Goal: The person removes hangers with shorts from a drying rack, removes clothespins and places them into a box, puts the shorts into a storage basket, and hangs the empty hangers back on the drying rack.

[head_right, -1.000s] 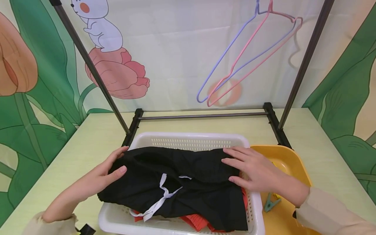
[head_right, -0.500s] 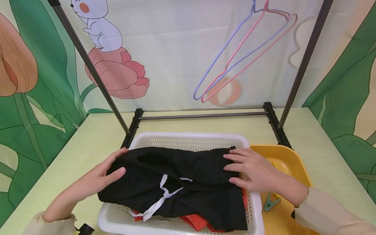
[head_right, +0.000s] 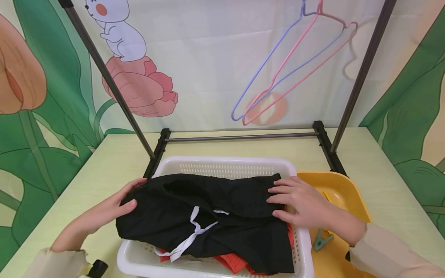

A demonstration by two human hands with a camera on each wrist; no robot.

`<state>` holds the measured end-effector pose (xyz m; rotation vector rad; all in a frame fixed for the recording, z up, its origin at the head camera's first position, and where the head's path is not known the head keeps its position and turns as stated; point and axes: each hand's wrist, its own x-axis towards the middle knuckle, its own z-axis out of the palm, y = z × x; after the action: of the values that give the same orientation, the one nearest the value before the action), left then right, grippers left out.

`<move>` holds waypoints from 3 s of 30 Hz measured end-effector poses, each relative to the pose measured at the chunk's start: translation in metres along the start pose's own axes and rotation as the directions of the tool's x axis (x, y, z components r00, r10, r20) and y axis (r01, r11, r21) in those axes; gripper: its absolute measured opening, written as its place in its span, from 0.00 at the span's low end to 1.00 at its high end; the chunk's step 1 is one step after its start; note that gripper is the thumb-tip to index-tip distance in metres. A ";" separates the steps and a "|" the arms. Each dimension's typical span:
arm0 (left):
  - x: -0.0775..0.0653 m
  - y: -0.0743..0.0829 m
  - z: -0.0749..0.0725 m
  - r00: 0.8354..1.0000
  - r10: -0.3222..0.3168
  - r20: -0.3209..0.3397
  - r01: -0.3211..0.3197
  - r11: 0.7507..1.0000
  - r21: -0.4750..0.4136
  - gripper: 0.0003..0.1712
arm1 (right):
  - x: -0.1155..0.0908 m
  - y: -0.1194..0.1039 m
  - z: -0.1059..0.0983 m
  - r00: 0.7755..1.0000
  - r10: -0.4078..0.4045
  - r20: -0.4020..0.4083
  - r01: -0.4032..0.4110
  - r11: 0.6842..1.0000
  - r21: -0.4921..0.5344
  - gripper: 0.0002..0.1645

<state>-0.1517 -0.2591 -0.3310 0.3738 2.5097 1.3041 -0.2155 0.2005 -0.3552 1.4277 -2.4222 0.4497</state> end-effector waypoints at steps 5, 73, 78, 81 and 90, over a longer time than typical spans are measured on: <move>0.001 -0.011 -0.004 0.997 -0.011 0.070 0.016 0.998 -0.059 0.33 | 0.000 0.000 0.001 1.000 0.008 -0.006 -0.008 1.000 0.003 0.14; 0.032 0.083 0.030 0.961 0.224 0.163 -0.269 0.900 0.344 0.24 | -0.001 0.005 0.006 0.997 -0.019 -0.074 0.023 0.998 0.052 0.12; 0.036 0.090 0.038 0.962 0.095 0.255 -0.190 0.906 0.378 0.32 | -0.001 0.004 0.006 0.997 -0.015 -0.071 0.019 0.999 0.051 0.12; 0.039 0.093 0.044 0.958 0.030 0.284 -0.151 0.898 0.414 0.39 | -0.001 0.004 0.006 0.997 -0.015 -0.072 0.018 0.999 0.049 0.12; 0.050 0.101 0.065 0.918 -0.080 0.388 -0.135 0.857 0.498 0.45 | -0.001 0.004 0.006 0.998 -0.012 -0.069 0.016 0.999 0.049 0.12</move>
<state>-0.1645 -0.1363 -0.2894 0.7132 2.4530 0.4569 -0.2194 0.2007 -0.3614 1.4242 -2.3610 0.5500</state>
